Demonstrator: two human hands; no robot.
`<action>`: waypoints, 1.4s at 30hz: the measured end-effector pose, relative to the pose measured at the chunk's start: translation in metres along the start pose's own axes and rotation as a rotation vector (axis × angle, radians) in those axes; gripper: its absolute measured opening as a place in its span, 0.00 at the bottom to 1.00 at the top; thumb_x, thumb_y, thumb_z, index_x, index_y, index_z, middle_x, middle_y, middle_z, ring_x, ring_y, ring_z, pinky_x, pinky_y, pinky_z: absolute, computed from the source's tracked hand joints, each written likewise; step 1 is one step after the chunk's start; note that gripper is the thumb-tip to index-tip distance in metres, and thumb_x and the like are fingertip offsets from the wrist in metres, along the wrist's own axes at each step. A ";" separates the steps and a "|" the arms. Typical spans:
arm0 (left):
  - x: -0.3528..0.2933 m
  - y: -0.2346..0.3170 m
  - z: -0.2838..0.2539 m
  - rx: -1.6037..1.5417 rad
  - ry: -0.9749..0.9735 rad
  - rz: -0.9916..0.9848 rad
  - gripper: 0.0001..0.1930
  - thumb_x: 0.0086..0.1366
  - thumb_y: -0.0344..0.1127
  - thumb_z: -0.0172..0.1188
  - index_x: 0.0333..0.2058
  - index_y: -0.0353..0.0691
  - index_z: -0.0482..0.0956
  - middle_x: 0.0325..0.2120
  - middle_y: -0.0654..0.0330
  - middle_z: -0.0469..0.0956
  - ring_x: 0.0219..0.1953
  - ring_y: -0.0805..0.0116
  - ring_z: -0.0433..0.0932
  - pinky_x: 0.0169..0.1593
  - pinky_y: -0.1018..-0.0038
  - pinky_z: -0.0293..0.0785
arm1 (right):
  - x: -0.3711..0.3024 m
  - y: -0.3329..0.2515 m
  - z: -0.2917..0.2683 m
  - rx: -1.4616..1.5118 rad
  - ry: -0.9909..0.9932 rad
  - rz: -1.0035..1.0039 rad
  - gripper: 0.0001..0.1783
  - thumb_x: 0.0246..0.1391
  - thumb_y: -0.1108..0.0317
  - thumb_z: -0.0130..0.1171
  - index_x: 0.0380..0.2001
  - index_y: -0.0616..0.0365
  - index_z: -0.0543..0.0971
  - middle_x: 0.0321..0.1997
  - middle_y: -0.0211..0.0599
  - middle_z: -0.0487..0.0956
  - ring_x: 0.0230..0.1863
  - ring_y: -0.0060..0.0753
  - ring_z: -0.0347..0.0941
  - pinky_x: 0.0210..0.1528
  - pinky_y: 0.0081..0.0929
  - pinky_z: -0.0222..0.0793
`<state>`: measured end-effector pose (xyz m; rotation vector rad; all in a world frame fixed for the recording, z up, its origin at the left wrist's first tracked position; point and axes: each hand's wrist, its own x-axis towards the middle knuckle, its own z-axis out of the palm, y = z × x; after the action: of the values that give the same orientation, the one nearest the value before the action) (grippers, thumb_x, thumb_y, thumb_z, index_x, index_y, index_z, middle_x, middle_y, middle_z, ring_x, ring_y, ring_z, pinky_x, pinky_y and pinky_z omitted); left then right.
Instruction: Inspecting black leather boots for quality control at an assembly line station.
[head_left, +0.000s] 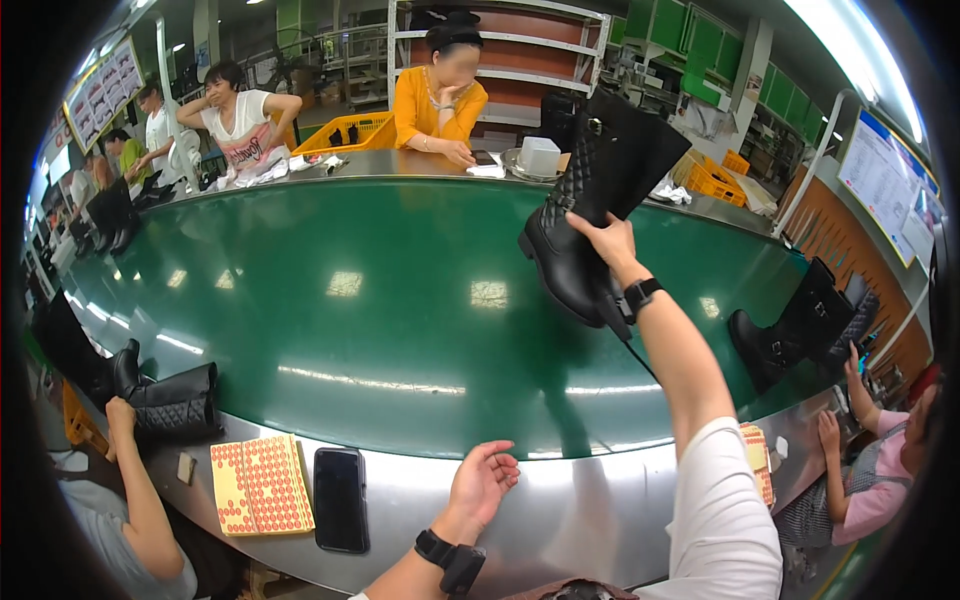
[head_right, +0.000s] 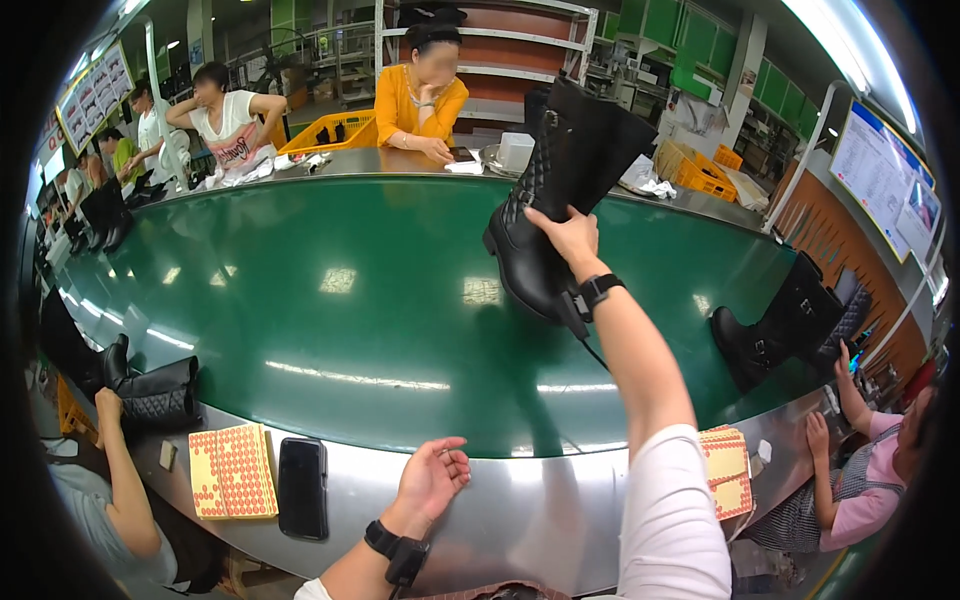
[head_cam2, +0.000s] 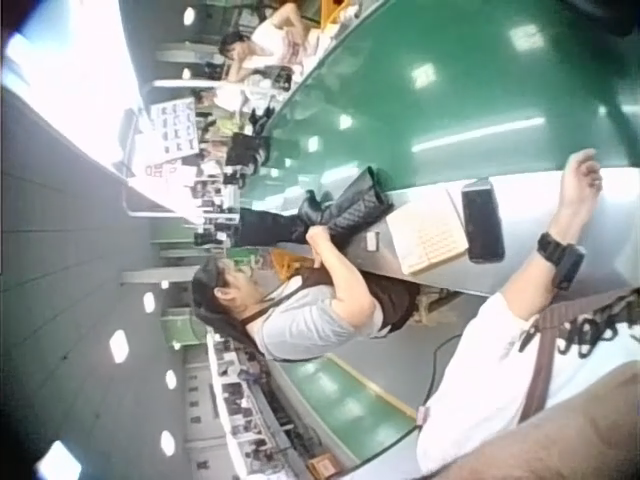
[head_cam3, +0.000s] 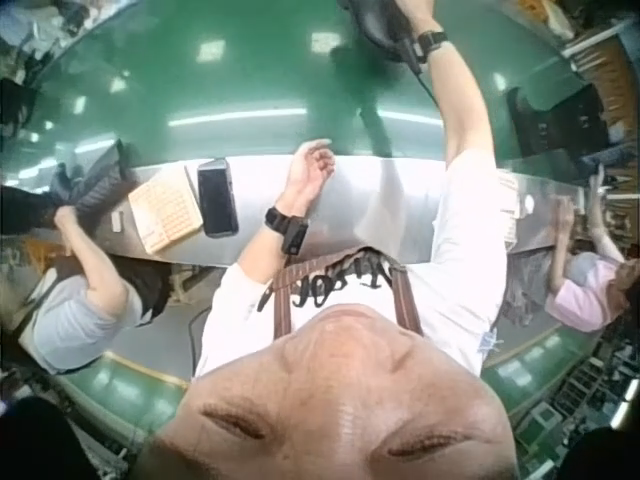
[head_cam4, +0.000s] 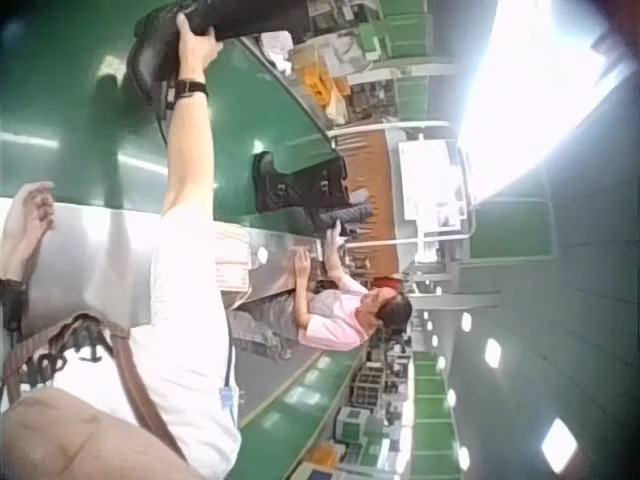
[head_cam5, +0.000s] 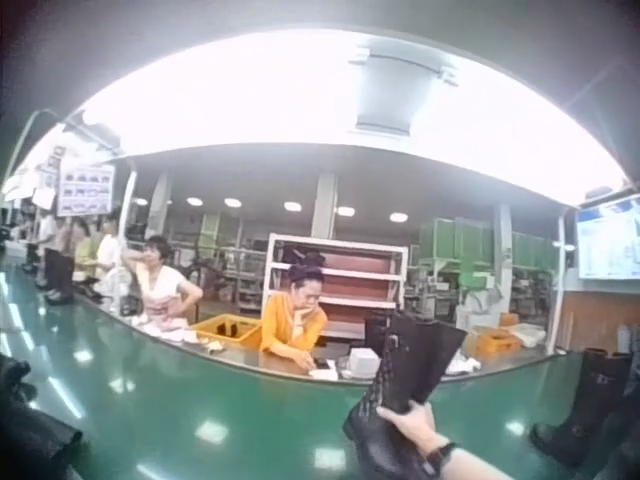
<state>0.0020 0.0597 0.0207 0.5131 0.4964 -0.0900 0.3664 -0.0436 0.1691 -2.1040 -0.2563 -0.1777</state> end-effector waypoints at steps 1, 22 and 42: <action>0.000 -0.001 -0.001 -0.012 -0.001 -0.008 0.13 0.62 0.39 0.48 0.40 0.36 0.71 0.25 0.58 0.73 0.29 0.66 0.71 0.36 0.70 0.70 | -0.004 0.016 0.019 -0.236 0.186 -0.101 0.57 0.28 0.34 0.67 0.59 0.57 0.64 0.64 0.60 0.58 0.59 0.55 0.63 0.58 0.36 0.63; 0.002 -0.005 -0.001 0.057 -0.004 0.015 0.09 0.64 0.35 0.48 0.39 0.37 0.71 0.25 0.59 0.73 0.29 0.66 0.73 0.36 0.72 0.70 | -0.044 0.111 0.123 -0.687 0.007 -0.260 0.29 0.54 0.53 0.55 0.60 0.26 0.62 0.66 0.49 0.55 0.67 0.71 0.41 0.52 0.72 0.58; 0.002 0.000 0.003 0.025 0.042 -0.023 0.09 0.64 0.35 0.47 0.36 0.36 0.71 0.24 0.57 0.72 0.29 0.64 0.72 0.37 0.69 0.69 | 0.028 0.126 0.080 -1.032 0.039 -0.455 0.24 0.59 0.44 0.41 0.57 0.30 0.67 0.45 0.32 0.71 0.47 0.37 0.69 0.42 0.45 0.70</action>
<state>0.0053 0.0587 0.0220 0.5349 0.5428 -0.1081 0.4274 -0.0362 0.0303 -3.0162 -0.7366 -0.7472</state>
